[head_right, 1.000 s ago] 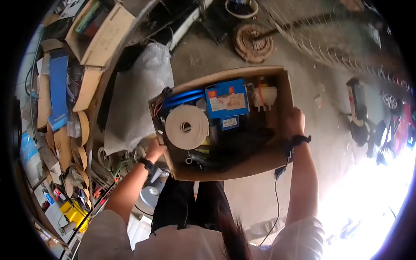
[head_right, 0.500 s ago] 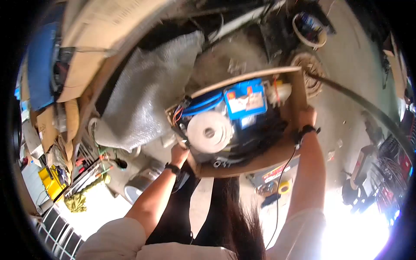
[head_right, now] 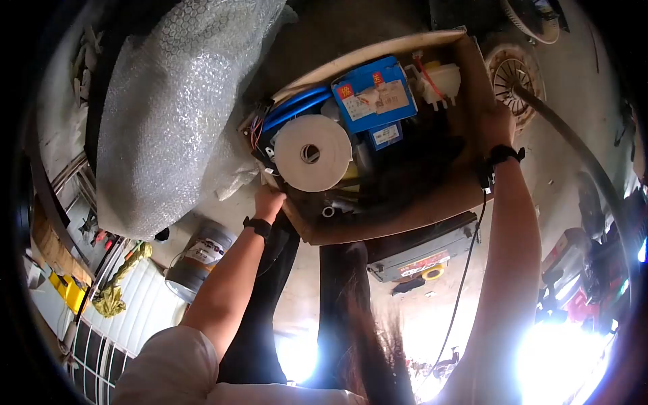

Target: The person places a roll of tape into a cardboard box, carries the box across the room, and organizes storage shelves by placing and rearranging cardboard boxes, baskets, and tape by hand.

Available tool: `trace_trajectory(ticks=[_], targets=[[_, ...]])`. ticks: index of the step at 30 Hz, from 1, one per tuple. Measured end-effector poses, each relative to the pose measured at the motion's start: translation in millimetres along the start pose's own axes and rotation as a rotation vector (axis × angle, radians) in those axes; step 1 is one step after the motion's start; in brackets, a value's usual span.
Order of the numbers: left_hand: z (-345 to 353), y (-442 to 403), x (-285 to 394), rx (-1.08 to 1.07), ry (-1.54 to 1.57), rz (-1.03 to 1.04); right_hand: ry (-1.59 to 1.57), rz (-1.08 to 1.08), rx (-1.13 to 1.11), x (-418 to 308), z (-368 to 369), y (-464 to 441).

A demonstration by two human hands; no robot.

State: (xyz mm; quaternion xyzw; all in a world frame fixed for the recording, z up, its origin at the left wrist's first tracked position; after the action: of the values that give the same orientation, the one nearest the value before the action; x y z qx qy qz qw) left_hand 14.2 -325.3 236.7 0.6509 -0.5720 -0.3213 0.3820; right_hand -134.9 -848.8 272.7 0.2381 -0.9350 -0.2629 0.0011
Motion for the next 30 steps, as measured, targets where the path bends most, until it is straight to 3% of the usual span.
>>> trace_trajectory(ticks=[2, 4, 6, 9, 12, 13, 14, 16, 19, 21, 23, 27, 30], targets=[[-4, -2, -3, -0.003, -0.015, 0.039, 0.026, -0.020, -0.021, 6, 8, -7], [-20, 17, 16, 0.005, 0.121, 0.038, 0.160, -0.184, -0.019, 68, 57, -35], [-14, 13, 3, -0.023, 0.096, 0.084, 0.274, -0.242, 0.109, 61, 51, -31], [-18, 11, -6, -0.126, 0.203, 0.027, 0.285, -0.351, 0.386, -23, 28, 5], [-63, 50, 44, -0.009, 0.333, 0.195, -0.477, -0.435, 0.372, -122, -17, 29], [-87, 70, 65, 0.046, 0.344, 0.278, -1.146, -0.306, 0.283, -188, -64, 63], [-122, 99, 95, 0.015, 0.312, 0.277, -1.154, -0.293, 0.239, -220, -87, 74], [-162, 130, 116, 0.058, 0.310, 0.451, -1.519, -0.327, 0.186, -306, -170, 105], [-228, 173, 142, 0.080, 0.293, 0.561, -1.636, -0.439, 0.113, -394, -262, 124], [-269, 205, 149, 0.032, 0.332, 0.573, -1.641, -0.404, -0.029, -441, -301, 130], [-302, 233, 146, 0.011, 0.337, 0.575, -1.394, -0.268, -0.011, -479, -333, 142], [-336, 270, 110, 0.034, 0.363, 0.560, -1.593, -0.055, -0.052, -495, -354, 127], [-353, 290, 82, 0.077, 0.390, 0.557, -1.589, -0.092, -0.103, -498, -362, 112]])
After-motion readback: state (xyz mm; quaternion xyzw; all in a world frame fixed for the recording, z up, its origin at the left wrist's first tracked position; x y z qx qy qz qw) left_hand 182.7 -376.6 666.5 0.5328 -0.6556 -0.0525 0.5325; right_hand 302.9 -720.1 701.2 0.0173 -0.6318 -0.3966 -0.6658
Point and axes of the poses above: each hand's wrist, its own y-axis away from the middle knuckle, its own z-axis out of the palm, x = y × z, the point moved 1 cm from there along -y, towards the middle knuckle, and after that the axes turned 8 degrees about -z, right-handed, at the moved point
